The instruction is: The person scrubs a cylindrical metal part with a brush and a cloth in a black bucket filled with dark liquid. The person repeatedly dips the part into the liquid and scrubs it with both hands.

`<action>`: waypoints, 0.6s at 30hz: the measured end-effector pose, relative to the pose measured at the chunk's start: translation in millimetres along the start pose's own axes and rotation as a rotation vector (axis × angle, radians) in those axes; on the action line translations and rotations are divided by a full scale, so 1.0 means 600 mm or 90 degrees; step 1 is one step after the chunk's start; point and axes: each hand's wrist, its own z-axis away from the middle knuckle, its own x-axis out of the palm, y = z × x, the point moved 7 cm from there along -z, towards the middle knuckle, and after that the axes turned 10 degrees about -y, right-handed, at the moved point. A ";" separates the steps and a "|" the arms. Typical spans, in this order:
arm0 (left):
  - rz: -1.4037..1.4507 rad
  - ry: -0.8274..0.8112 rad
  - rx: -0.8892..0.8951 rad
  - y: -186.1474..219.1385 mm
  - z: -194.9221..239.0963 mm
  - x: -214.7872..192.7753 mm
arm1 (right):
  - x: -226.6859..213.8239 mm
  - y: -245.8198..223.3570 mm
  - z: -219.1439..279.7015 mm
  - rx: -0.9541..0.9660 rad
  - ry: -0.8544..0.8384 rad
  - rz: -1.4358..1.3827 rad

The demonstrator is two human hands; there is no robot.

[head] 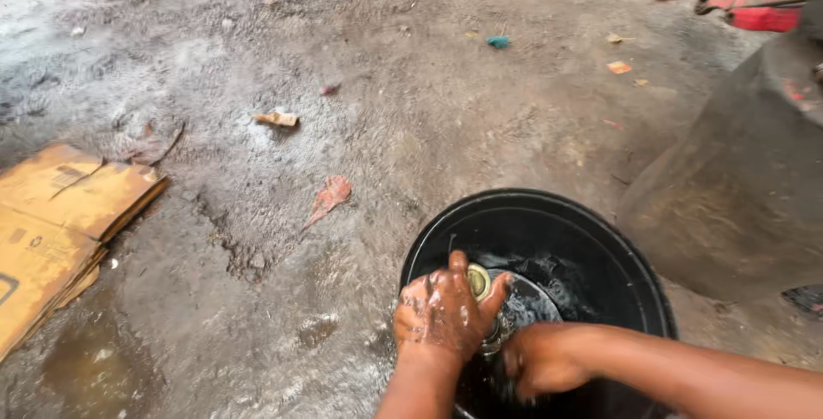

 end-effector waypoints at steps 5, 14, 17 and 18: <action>-0.171 0.033 0.109 0.023 -0.004 0.006 | -0.064 0.013 0.079 -0.131 0.390 -0.610; 0.072 0.031 -0.112 -0.007 -0.015 0.022 | -0.063 -0.028 0.076 0.190 0.357 -0.382; 0.158 0.034 -0.120 -0.001 -0.017 0.013 | -0.074 -0.062 0.106 -0.023 0.496 -0.615; 0.137 0.047 -0.121 -0.011 -0.014 0.007 | -0.085 -0.083 0.106 -0.082 0.569 -0.535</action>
